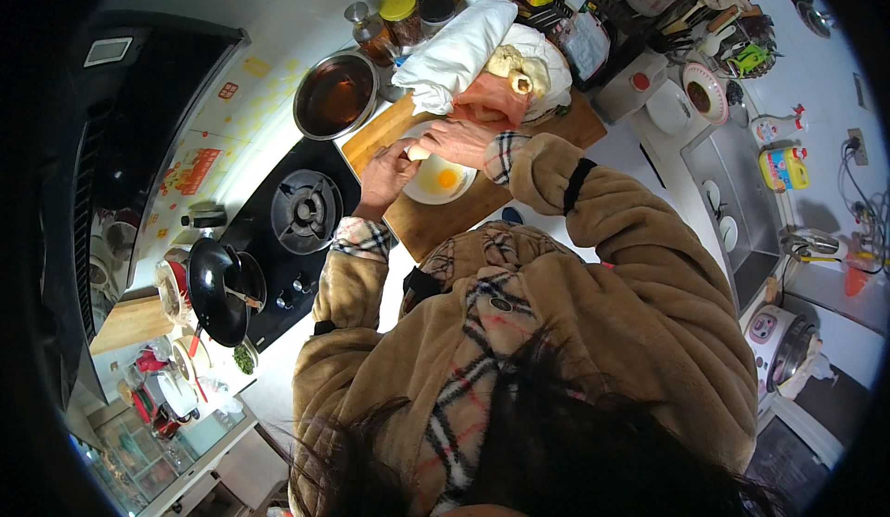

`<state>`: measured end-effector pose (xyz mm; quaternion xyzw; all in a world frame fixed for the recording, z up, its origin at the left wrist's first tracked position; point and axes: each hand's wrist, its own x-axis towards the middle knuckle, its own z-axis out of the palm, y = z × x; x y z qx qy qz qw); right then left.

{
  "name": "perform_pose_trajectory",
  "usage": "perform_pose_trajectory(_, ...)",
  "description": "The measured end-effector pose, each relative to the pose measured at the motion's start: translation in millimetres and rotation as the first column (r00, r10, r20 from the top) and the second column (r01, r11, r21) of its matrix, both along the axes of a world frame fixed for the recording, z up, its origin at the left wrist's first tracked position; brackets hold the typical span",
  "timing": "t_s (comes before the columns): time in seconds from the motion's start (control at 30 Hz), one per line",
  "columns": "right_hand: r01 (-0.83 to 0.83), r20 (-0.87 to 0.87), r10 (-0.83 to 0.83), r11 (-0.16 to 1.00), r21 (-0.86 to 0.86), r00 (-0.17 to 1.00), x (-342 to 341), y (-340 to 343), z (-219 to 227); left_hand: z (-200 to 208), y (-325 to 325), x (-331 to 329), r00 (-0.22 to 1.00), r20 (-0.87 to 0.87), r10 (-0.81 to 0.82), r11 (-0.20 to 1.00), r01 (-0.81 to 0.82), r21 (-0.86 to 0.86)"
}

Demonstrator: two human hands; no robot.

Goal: The person retrieves a white bowl from a cabinet, cracks two eggs into it, and places the bowl on the counter. They then fill a small metal pot with water from the tap and set it on an electric hot plate.

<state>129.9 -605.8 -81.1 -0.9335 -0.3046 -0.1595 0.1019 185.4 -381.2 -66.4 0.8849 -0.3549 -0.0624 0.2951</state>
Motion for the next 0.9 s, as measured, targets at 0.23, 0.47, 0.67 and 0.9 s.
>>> perform_pose_trajectory(0.23, 0.081, -0.057, -0.086, 0.993, -0.088, 0.995, -3.4, 4.1, 16.4, 4.2, 5.6, -1.5, 0.999, 0.027, 0.032, 0.998, -0.033, 0.044)
perform_pose_trajectory(0.47, 0.242, -0.139, -0.233, 0.969, 0.053, 0.962, -14.4, 4.1, 23.3, -3.9, 15.9, -4.9, 0.996, 0.077, 0.039, 0.999, -0.037, -0.02)
perform_pose_trajectory(0.67, 0.299, -0.152, -0.271, 0.93, 0.215, 0.951, -25.0, 15.3, 35.0, 9.8, 19.3, -13.4, 0.992, 0.086, 0.097, 0.995, -0.095, -0.027)
perform_pose_trajectory(0.9, 0.339, -0.342, -0.288, 0.936, 0.098, 0.895, -30.5, 22.3, -3.2, -5.1, 22.8, -20.0, 0.973, -0.162, 0.162, 0.984, -0.172, -0.047)
